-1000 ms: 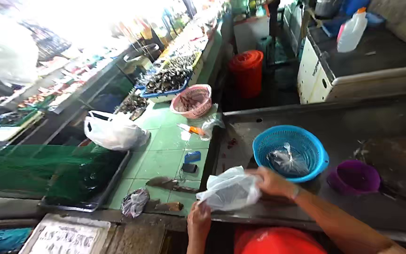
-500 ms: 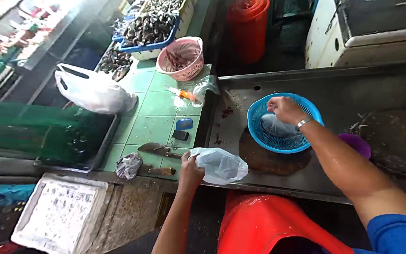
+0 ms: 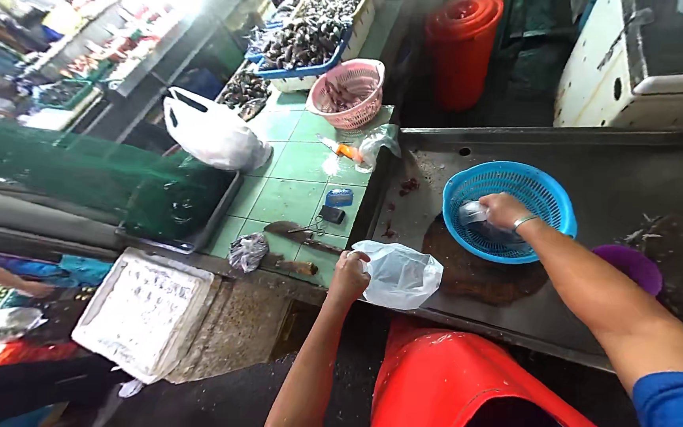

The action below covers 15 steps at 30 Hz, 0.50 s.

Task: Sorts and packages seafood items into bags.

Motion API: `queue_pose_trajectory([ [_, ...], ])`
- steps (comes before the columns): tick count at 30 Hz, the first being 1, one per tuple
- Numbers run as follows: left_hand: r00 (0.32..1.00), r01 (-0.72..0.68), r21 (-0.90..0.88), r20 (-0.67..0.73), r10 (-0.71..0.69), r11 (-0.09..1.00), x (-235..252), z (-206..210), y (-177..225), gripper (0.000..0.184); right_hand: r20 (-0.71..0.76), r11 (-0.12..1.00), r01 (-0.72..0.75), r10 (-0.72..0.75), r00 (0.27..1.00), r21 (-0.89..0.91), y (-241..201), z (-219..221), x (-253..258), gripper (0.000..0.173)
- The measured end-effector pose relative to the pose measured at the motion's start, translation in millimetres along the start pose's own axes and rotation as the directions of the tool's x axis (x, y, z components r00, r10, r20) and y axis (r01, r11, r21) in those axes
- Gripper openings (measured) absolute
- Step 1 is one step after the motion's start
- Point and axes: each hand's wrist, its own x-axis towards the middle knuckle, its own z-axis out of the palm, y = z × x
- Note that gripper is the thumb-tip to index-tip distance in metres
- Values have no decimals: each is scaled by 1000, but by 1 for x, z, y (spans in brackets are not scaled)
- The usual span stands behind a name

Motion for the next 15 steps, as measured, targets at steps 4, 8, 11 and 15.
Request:
queue_pose_trajectory([
  [4, 1000, 10, -91, 13, -9, 996, -4, -9, 12, 64, -207, 927, 354, -325, 923, 122, -48, -72, -38, 6],
  [8, 1000, -4, -194, 24, 9, 981, -4, -14, 36, 67, -516, 677, 692, -511, 688, 252, -121, -107, -84, 9],
  [11, 999, 22, -430, 43, -4, 903, -11, -34, 45, 63, -540, 490, 782, -567, 622, 385, -164, -80, -94, 15],
  [15, 998, 53, -733, 20, -57, 678, -56, -82, 31, 68, -206, 535, 770, -757, 620, 348, -187, -2, -89, 22],
])
